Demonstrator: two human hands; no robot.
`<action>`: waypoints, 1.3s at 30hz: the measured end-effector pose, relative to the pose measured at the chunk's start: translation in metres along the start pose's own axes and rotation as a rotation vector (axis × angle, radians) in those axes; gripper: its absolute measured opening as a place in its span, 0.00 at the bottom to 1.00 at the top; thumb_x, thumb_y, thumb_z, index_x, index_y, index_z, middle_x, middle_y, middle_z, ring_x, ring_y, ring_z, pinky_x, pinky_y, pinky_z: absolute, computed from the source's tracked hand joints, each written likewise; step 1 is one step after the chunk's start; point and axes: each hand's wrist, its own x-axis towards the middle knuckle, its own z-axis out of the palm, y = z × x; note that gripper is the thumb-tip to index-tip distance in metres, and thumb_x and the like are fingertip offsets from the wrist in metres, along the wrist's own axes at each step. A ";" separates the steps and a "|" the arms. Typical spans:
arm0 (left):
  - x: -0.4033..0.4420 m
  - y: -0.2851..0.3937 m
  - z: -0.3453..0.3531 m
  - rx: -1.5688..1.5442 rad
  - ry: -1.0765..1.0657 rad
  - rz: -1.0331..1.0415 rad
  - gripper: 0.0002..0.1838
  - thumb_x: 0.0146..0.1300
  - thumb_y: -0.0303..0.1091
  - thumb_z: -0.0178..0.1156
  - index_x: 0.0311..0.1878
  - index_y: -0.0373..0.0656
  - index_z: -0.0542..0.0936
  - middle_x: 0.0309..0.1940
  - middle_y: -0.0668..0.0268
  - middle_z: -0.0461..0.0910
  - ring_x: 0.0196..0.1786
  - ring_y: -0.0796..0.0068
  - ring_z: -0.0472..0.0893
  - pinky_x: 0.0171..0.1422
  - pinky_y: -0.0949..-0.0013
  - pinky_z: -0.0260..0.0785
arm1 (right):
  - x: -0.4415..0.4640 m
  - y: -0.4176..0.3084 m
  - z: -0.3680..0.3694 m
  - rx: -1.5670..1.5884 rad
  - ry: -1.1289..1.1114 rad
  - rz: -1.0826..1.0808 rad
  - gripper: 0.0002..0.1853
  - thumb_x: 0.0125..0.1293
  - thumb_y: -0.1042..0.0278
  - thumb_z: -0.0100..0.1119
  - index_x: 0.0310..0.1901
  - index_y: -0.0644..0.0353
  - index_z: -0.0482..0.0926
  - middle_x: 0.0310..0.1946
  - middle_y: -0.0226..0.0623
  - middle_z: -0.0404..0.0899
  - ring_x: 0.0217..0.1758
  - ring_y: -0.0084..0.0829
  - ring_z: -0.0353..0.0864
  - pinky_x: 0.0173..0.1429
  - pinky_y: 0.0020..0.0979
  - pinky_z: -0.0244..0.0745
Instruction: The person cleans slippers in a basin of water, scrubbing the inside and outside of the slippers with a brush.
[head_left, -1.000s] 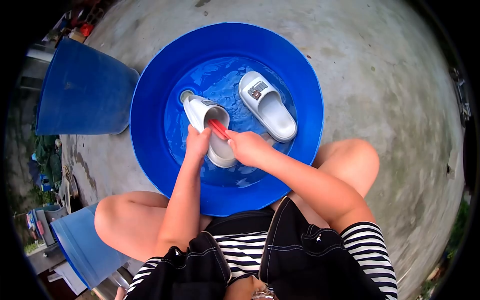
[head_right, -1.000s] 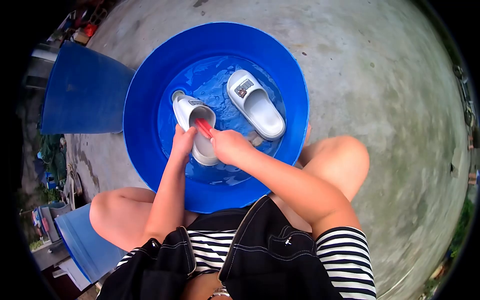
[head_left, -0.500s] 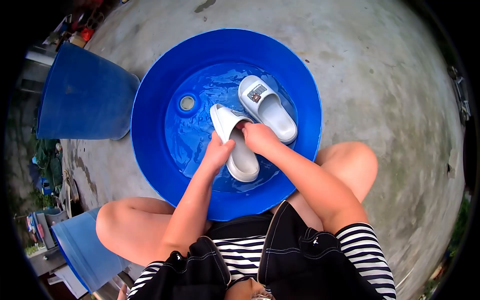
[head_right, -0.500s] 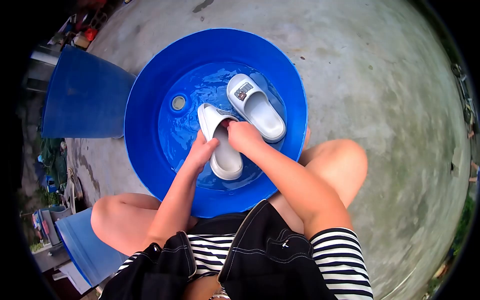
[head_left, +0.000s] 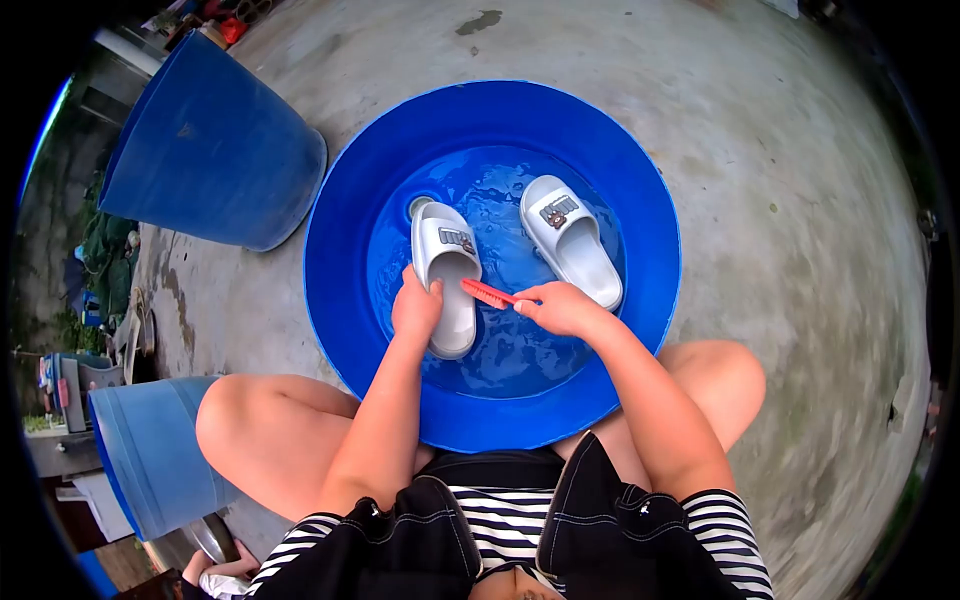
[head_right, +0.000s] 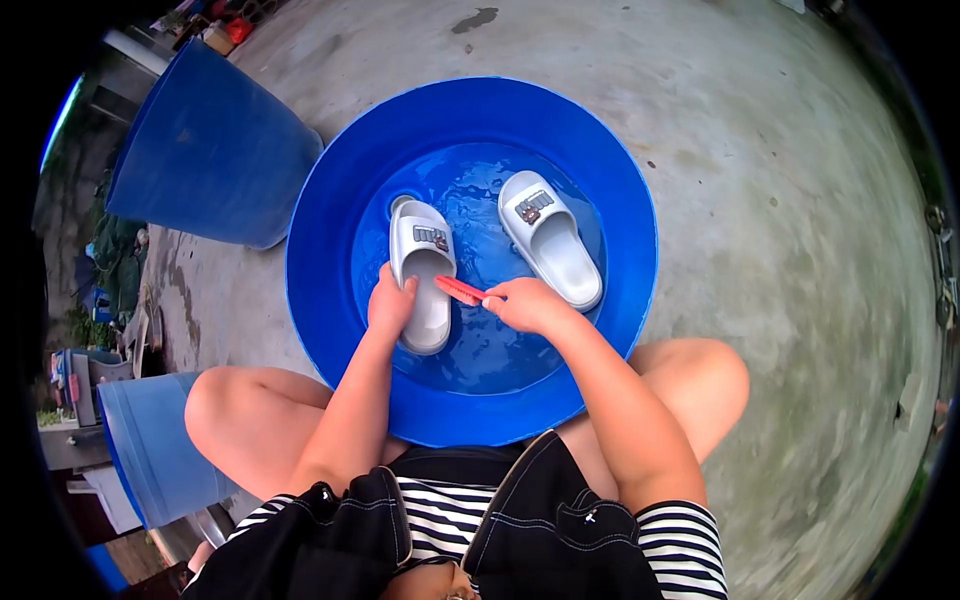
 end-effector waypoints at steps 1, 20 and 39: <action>0.002 -0.002 0.000 0.001 0.049 0.012 0.32 0.70 0.46 0.60 0.71 0.40 0.67 0.56 0.40 0.82 0.60 0.39 0.82 0.64 0.47 0.73 | -0.009 -0.008 -0.008 0.002 -0.005 0.000 0.22 0.73 0.47 0.58 0.63 0.43 0.84 0.54 0.41 0.87 0.57 0.44 0.85 0.62 0.42 0.78; 0.003 -0.014 0.036 -1.115 -0.162 -0.304 0.33 0.70 0.51 0.66 0.66 0.32 0.73 0.59 0.52 0.77 0.58 0.61 0.79 0.68 0.57 0.67 | 0.016 0.006 0.010 -0.346 0.274 0.228 0.20 0.72 0.58 0.63 0.58 0.62 0.78 0.49 0.50 0.87 0.55 0.49 0.86 0.58 0.46 0.81; -0.002 -0.008 0.058 -1.351 -0.319 -0.280 0.18 0.66 0.30 0.56 0.59 0.42 0.74 0.52 0.62 0.82 0.55 0.64 0.83 0.62 0.55 0.76 | 0.018 0.005 0.035 -0.216 0.562 -0.100 0.21 0.72 0.57 0.61 0.66 0.38 0.80 0.36 0.48 0.82 0.40 0.49 0.85 0.48 0.48 0.80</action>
